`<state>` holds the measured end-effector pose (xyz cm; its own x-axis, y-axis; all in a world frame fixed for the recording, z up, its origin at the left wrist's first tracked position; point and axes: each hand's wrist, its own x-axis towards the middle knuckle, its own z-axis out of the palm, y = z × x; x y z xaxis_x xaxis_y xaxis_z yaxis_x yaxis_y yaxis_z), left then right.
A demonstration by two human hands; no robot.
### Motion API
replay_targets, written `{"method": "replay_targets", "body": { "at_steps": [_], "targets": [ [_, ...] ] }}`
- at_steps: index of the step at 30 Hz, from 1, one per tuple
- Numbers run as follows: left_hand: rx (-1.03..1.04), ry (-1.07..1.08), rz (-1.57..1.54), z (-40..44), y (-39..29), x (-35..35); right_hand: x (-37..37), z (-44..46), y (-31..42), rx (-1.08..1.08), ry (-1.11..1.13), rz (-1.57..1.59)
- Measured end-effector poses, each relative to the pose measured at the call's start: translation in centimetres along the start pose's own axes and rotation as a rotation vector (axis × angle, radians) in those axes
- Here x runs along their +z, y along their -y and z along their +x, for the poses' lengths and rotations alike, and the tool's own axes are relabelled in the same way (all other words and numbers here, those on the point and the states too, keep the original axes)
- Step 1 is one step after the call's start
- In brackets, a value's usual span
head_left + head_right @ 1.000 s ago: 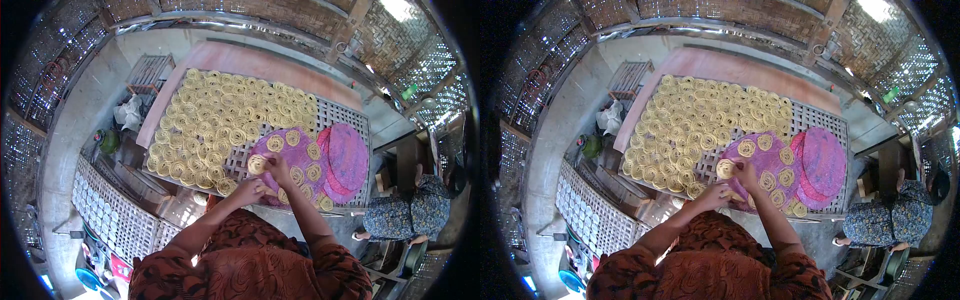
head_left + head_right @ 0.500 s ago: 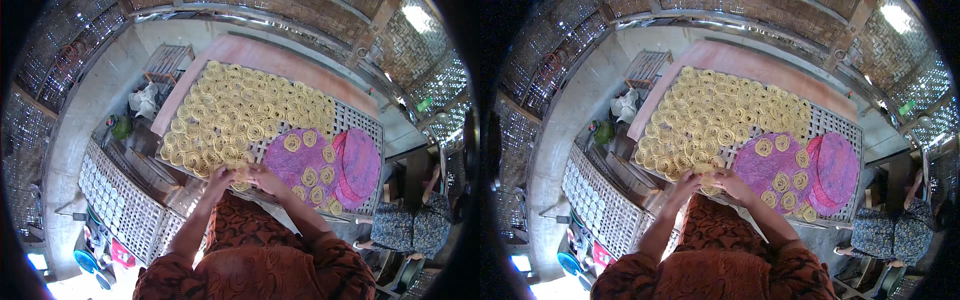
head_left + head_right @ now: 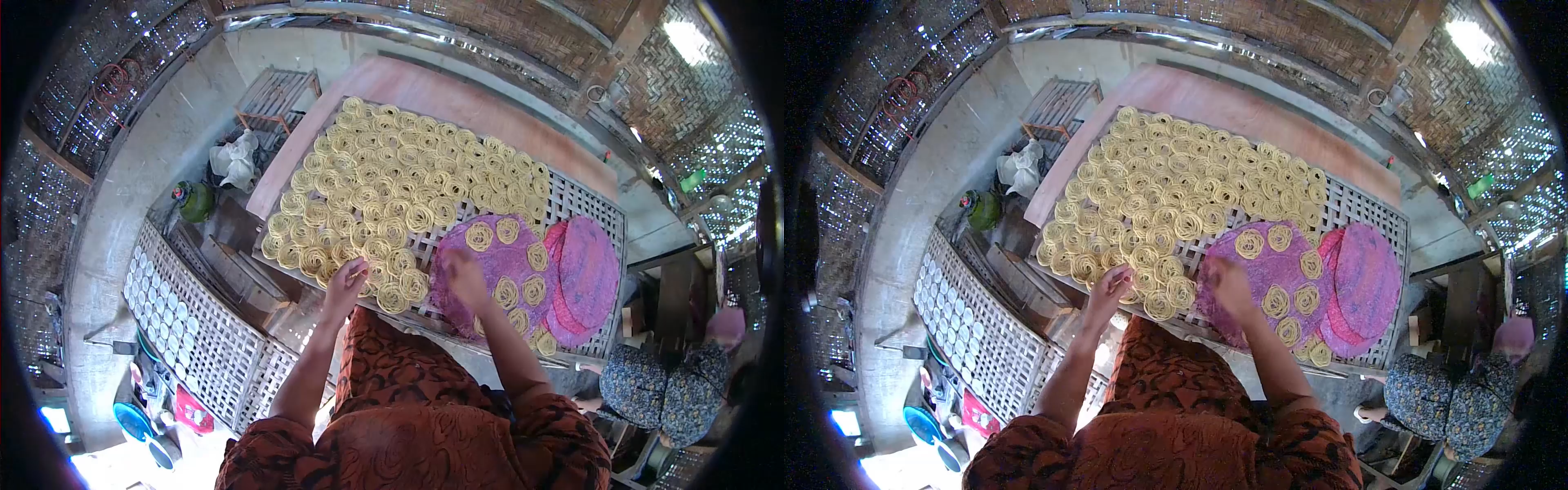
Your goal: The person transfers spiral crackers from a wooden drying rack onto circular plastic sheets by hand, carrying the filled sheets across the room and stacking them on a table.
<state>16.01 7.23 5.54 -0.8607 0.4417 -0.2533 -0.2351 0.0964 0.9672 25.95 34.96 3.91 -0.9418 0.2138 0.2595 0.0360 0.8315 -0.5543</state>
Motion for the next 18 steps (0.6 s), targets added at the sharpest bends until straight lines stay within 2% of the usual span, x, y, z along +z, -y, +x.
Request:
{"method": "replay_targets", "body": {
  "at_steps": [1, 3, 4, 6, 10, 11, 13, 15, 16, 18],
  "targets": [
    [0.016, -0.001, 0.016, 0.0, 0.4, -0.1, -1.3, 1.3, -1.8, 0.205, -0.043, -0.02],
    [0.036, 0.006, 0.032, -0.1, 0.8, 0.1, 0.0, 2.7, -8.7, 0.286, -0.318, -0.596],
    [0.033, 0.014, 0.006, -0.3, 1.0, 0.3, -0.6, 3.1, -9.2, 0.288, -0.323, -0.601],
    [0.034, 0.031, -0.011, -0.5, 1.4, 0.4, -1.9, 3.8, -8.9, 0.487, -0.055, -0.541],
    [0.011, 0.055, -0.024, -1.0, 0.8, -0.1, -3.1, 4.5, -8.2, 0.457, -0.048, -0.507],
    [-0.009, 0.05, 0.0, -1.0, 0.7, -0.4, -2.6, 4.5, -9.4, 0.498, -0.04, -0.279],
    [-0.019, 0.038, 0.023, -0.5, 0.4, -1.1, -1.7, 5.4, -10.0, 0.523, -0.035, -0.048],
    [0.008, 0.016, 0.016, -0.1, 0.6, -1.4, -1.0, 6.1, -7.8, 0.418, -0.12, 0.489],
    [0.004, 0.016, 0.015, 0.0, 0.8, -1.3, -1.0, 6.3, -6.1, 0.494, -0.145, 0.57],
    [0.043, -0.018, 0.022, 0.7, 0.5, -1.0, -0.2, 7.0, -4.0, 0.435, -0.157, 0.585]
  ]
}}
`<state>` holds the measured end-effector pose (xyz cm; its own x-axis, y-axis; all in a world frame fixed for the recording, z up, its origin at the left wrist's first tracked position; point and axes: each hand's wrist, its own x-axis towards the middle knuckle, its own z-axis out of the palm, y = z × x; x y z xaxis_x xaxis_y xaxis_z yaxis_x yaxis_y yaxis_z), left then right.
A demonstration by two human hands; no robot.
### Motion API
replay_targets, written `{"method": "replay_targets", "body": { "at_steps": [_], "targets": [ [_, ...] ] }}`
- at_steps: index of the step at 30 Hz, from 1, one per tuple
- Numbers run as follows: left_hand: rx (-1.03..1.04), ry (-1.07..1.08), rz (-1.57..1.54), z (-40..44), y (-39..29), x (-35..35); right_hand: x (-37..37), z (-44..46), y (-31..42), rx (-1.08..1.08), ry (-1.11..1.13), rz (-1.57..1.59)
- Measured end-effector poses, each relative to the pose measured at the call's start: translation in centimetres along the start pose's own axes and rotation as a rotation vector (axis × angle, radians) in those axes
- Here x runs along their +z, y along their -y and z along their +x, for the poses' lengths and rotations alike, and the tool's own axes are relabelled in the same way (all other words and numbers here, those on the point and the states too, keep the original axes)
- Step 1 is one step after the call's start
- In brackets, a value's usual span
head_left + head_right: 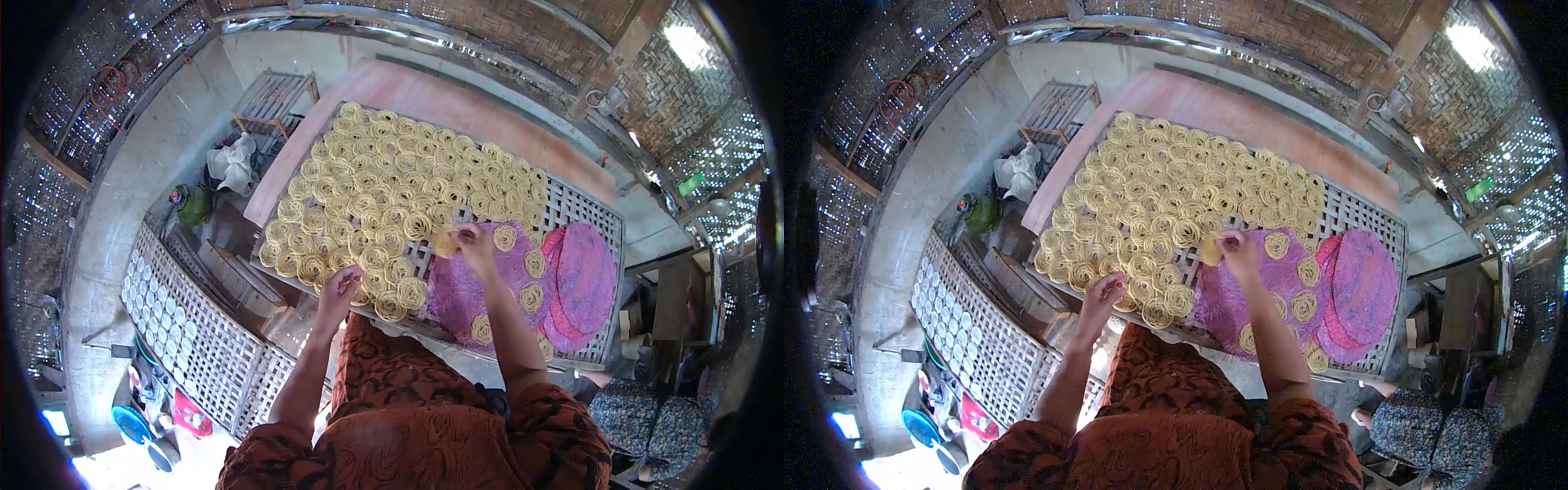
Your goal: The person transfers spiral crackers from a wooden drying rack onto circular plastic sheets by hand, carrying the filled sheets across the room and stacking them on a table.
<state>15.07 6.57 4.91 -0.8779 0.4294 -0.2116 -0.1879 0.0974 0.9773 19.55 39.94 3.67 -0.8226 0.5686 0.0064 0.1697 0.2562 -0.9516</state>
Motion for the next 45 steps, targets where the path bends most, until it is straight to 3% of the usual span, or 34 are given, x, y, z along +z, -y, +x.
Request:
{"method": "replay_targets", "body": {
  "at_steps": [6, 8, 11, 12, 14, 16, 17, 18, 19, 21, 23, 24, 28, 30, 33, 34, 36, 39, 41, 43, 44, 45],
  "targets": [
    [-0.032, 0.029, 0.065, 1.2, -2.3, 2.1, 4.5, -2.2, 5.2, -0.24, 0.055, -0.202],
    [0.025, 0.062, 0.089, 1.7, -1.9, 2.9, 4.7, -3.3, 4.9, -0.265, 0.388, -0.671],
    [0.053, 0.114, 0.168, 2.4, -1.2, 4.2, 3.7, -4.7, 3.9, -0.288, 0.467, -0.403],
    [0.022, 0.13, 0.221, 2.7, -1.2, 4.8, 2.8, -4.1, 2.3, -0.456, 0.268, -0.348],
    [0.047, 0.196, 0.207, 2.9, -1.0, 6.7, -1.6, -2.2, -0.3, -0.411, 0.016, -0.451],
    [0.017, 0.314, 0.336, 2.9, -1.1, 9.0, -6.7, -0.5, -2.2, -0.049, -0.255, -0.579],
    [0.022, 0.326, 0.333, 3.0, -0.5, 10.5, -9.3, 0.4, -5.2, -0.061, -0.335, -0.887],
    [0.161, 0.466, 0.433, 3.0, 0.7, 12.0, -11.1, 1.2, -7.5, -0.074, -0.412, -1.195],
    [0.304, 0.601, 0.532, 2.8, 1.4, 13.5, -11.6, 1.0, -7.0, -0.072, -0.422, -1.2],
    [0.367, 0.854, 0.803, 1.5, 1.7, 16.4, -12.1, 0.6, -6.1, 0.028, -0.237, -1.158],
    [0.48, 0.83, 0.955, -1.3, 2.3, 18.0, -12.1, 1.1, -7.1, -0.065, -0.24, -1.204],
    [0.586, 0.802, 1.107, -2.3, 2.7, 18.5, -11.9, 1.3, -7.8, -0.081, -0.303, -1.061],
    [0.712, 0.823, 1.073, -1.7, 4.1, 18.9, -11.0, 3.1, -10.5, -0.053, -0.43, -0.725],
    [0.544, 0.726, 0.855, 1.7, 3.6, 19.1, -10.3, 3.6, -9.9, 0.0, -0.482, -0.609],
    [0.231, 0.456, 1.225, 6.7, 0.7, 18.8, -10.0, 2.9, -8.0, -0.003, -0.529, -0.494],
    [0.257, 0.324, 1.25, 7.0, -1.0, 18.3, -9.9, 3.2, -8.3, 0.061, -0.497, -0.428],
    [0.23, 0.334, 1.29, 9.2, 0.5, 18.5, -9.3, 4.2, -6.2, 0.11, -0.46, -0.363],
    [0.175, 0.362, 1.357, 10.2, 1.1, 19.2, -7.9, 4.6, -1.4, 0.337, -0.156, 0.438],
    [0.155, 0.371, 1.392, 9.6, 0.1, 19.6, -6.7, 6.3, -3.0, 0.311, -0.129, 0.422],
    [0.151, 0.374, 1.227, 8.8, -0.6, 19.8, -5.2, 7.8, -4.3, -0.268, -0.249, 0.055],
    [0.151, 0.369, 1.228, 8.7, -0.2, 19.9, -4.9, 6.5, -0.4, -0.177, -0.238, -0.024],
    [0.179, 0.342, 1.121, 8.5, 0.6, 20.0, -4.4, 6.9, -1.1, -0.179, -0.236, -0.022]
  ]
}}
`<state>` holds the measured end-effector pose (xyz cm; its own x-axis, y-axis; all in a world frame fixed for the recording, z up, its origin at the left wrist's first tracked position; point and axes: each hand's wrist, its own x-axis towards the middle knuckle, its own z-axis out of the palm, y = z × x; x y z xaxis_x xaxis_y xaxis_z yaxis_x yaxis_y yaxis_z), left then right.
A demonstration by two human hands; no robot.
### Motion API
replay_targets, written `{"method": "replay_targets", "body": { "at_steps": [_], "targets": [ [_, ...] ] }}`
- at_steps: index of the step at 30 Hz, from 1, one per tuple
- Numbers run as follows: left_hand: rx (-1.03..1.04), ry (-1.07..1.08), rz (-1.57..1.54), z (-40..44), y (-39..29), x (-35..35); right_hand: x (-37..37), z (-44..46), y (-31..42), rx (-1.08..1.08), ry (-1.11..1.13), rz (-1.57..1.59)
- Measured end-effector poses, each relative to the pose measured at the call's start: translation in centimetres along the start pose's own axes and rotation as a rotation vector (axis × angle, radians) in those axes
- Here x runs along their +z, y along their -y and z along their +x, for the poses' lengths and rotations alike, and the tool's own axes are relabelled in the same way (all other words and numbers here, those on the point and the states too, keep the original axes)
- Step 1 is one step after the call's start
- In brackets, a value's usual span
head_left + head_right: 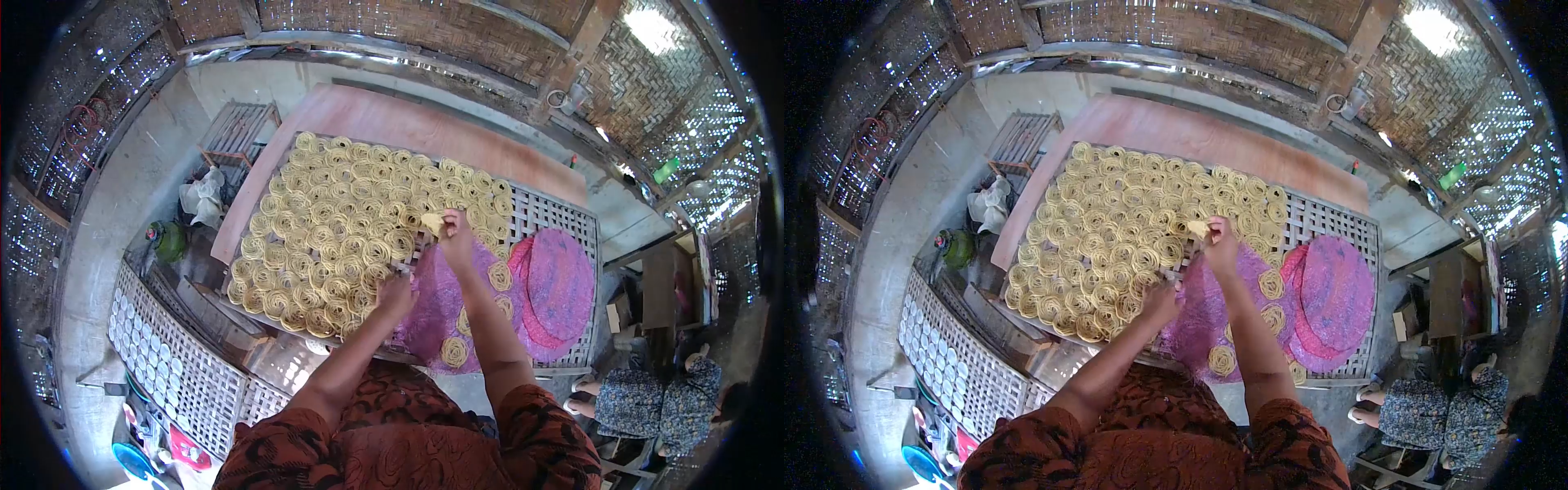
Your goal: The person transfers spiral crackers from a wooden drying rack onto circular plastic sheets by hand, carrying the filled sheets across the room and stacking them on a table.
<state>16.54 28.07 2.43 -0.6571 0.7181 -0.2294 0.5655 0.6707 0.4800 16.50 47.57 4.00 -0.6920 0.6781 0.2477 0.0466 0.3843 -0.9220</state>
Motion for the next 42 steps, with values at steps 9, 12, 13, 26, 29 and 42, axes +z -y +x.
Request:
{"method": "replay_targets", "body": {
  "at_steps": [9, 12, 13, 26, 29, 42],
  "targets": [
    [-0.011, -0.153, -0.604, -3.3, 0.6, 5.3, -7.5, -5.1, 0.2, -0.142, 0.011, -0.767],
    [0.027, -0.209, -0.656, -4.2, 1.1, 7.3, -12.8, -7.9, -4.6, 0.097, -0.054, -1.076],
    [0.007, -0.021, -0.655, -4.1, 0.7, 6.9, -13.9, -8.2, -5.2, 0.142, -0.062, -1.162],
    [-0.447, 0.253, -1.444, -7.0, -6.3, -6.3, -17.5, -6.7, -3.7, 0.451, -0.196, 0.332],
    [-0.384, 0.302, -2.022, -8.2, 2.6, -7.9, -15.8, -5.8, 0.8, 0.466, -0.174, 0.651],
    [-0.463, -0.631, -1.358, -13.9, 20.8, -4.6, 4.0, -8.9, -0.8, 0.619, 0.086, 0.569]
  ]
}}
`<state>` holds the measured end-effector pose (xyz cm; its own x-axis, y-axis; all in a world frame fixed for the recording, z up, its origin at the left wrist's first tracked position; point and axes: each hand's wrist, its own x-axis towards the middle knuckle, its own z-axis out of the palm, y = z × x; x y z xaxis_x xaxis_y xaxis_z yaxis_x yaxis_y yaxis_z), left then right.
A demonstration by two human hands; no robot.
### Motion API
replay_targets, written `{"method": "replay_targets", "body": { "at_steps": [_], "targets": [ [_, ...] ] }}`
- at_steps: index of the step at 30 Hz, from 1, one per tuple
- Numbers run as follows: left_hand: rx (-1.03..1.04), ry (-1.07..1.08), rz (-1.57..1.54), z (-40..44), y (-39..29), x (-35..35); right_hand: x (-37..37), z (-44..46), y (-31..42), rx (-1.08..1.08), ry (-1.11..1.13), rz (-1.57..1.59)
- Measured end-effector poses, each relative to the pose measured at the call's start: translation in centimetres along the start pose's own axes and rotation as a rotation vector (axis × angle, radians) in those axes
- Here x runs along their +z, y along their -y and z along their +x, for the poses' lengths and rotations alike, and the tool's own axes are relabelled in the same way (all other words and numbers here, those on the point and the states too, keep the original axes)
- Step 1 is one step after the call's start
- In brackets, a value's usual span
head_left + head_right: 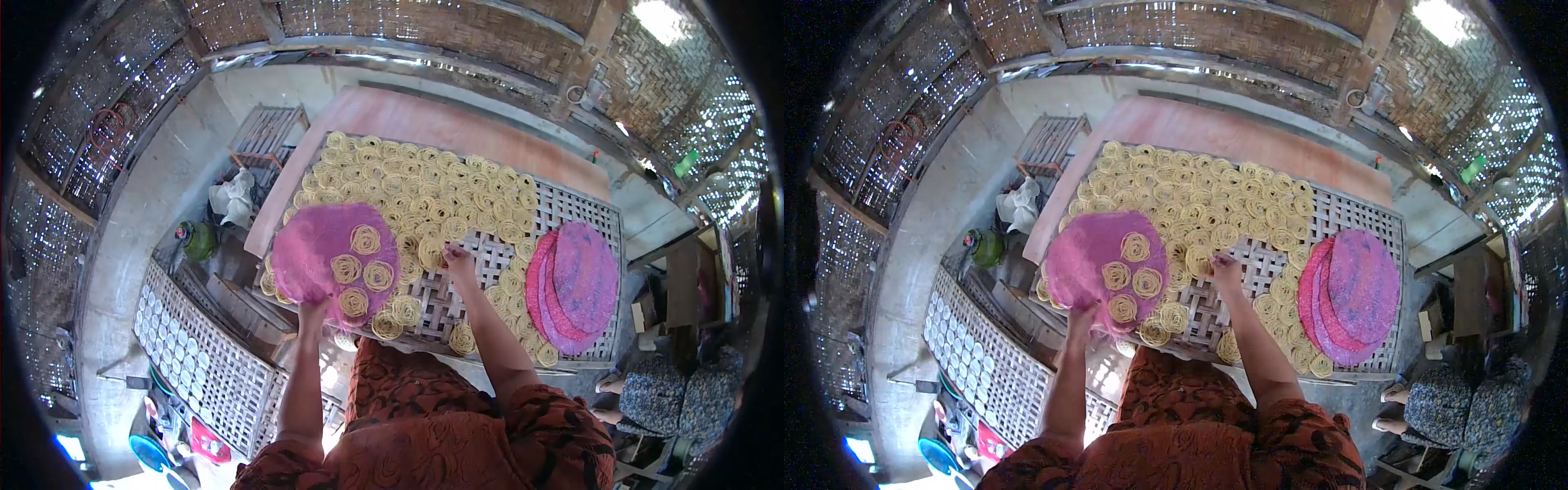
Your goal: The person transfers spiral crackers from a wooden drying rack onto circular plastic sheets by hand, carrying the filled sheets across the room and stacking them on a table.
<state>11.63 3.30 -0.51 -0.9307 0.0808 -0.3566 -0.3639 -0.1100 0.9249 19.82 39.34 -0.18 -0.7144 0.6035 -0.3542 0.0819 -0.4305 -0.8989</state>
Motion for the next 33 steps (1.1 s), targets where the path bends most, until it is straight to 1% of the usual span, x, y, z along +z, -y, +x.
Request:
{"method": "replay_targets", "body": {
  "at_steps": [2, 3, 4, 5, 6, 7, 8, 9, 10, 12, 14, 16, 17, 18, 19, 20, 21, 22, 23, 24, 25, 26, 27, 28, 29, 30, 31, 32, 33],
  "targets": [
    [0.049, 0.006, 0.168, -0.1, 0.7, -0.2, -0.9, 0.5, -0.7, -0.337, 0.061, -0.978],
    [0.087, -0.008, 0.15, -0.6, 0.1, 0.3, 0.0, -0.6, -0.1, -0.504, -0.006, -1.165],
    [0.084, -0.009, 0.149, -1.2, -0.5, 0.7, 1.1, -1.6, 0.6, -0.502, -0.005, -1.168],
    [-0.032, 0.073, -0.052, -2.2, -2.4, 1.8, 2.2, -2.7, 0.9, -0.817, -0.047, -1.209],
    [-0.149, 0.155, -0.252, -2.9, -3.3, 2.5, 3.6, -4.1, 0.8, -0.775, 0.041, -1.118],
    [-0.157, 0.157, -0.249, -2.9, -2.5, 2.7, 5.0, -5.5, 0.7, -0.726, 0.123, -1.025],
    [-0.267, 0.283, -0.487, -2.4, -1.4, 3.0, 6.7, -7.2, 0.3, -0.328, 0.312, -0.791],
    [-0.374, 0.41, -0.725, -2.2, -0.9, 3.3, 9.0, -9.6, 1.8, -0.114, 0.446, -0.685],
    [-0.373, 0.413, -0.721, -3.4, -2.3, 4.7, 10.4, -11.4, 3.1, 0.096, 0.576, -0.571],
    [-0.328, 0.463, -0.681, -7.1, -7.0, 8.3, 9.8, -11.0, 2.5, 0.086, 0.575, -0.556],
    [-0.331, 0.483, -0.672, -6.7, -5.7, 7.4, 8.5, -10.0, 1.8, 0.074, 0.573, -0.548],
    [-0.339, 0.253, -0.623, -5.8, -3.4, 4.5, 6.0, -8.7, 1.1, 0.015, 0.333, -0.12],
    [-0.423, 0.167, -0.58, -6.4, -4.9, 3.9, 3.6, -7.0, 0.6, -0.065, 0.275, -0.32],
    [-0.423, 0.167, -0.583, -5.3, -3.5, 2.0, 1.6, -5.6, 0.6, -0.145, 0.215, -0.519],
    [-0.333, 0.173, -0.556, -3.6, -0.4, -0.7, 0.9, -5.6, 1.5, -0.146, 0.217, -0.522],
    [-0.243, 0.177, -0.526, -2.5, 1.8, -2.6, 0.5, -6.1, 2.6, -0.149, 0.221, -0.691],
    [-0.227, 0.071, -0.543, -2.3, 2.3, -3.2, 0.4, -6.4, 3.1, -0.15, 0.223, -0.858],
    [-0.225, 0.069, -0.544, -2.0, 3.0, -3.1, 0.2, -5.8, 1.5, -0.151, 0.225, -0.858],
    [-0.099, 0.025, -0.334, -1.8, 3.7, -2.8, -0.6, -4.4, -1.9, -0.12, 0.261, -0.714],
    [-0.035, 0.005, -0.229, -2.0, 3.7, -2.3, -1.1, -3.8, -4.0, -0.088, 0.295, -0.568],
    [0.026, -0.022, -0.123, -2.1, 3.7, -1.8, -0.9, -4.2, -4.3, -0.076, 0.31, -0.595],
    [-0.042, 0.01, -0.221, -2.4, 2.7, -0.8, -0.7, -4.5, -4.1, -0.075, 0.313, -0.594],
    [-0.111, 0.04, -0.319, -2.9, 1.5, 0.3, -0.4, -4.9, -3.6, -0.299, 0.273, -0.954],
    [-0.109, 0.037, -0.319, -3.6, 0.0, 1.4, 0.0, -5.6, -2.6, -0.531, 0.222, -1.307],
    [-0.101, 0.031, -0.28, -4.7, -1.9, 2.6, 2.6, -8.6, 1.9, -0.511, 0.155, -1.269],
    [-0.096, 0.027, -0.241, -5.6, -3.5, 3.7, 3.7, -8.9, 2.9, -0.508, 0.157, -1.271],
    [-0.092, 0.118, -0.231, -6.2, -4.7, 4.5, 4.4, -8.9, 3.4, -0.507, 0.265, -1.107],
    [-0.099, 0.12, -0.229, -6.8, -5.8, 5.7, 5.3, -9.1, 3.8, -0.502, 0.365, -0.938],
    [-0.153, 0.173, -0.296, -7.5, -6.7, 7.1, 7.0, -9.4, 4.2, -0.477, 0.461, -0.773]
  ]
}}
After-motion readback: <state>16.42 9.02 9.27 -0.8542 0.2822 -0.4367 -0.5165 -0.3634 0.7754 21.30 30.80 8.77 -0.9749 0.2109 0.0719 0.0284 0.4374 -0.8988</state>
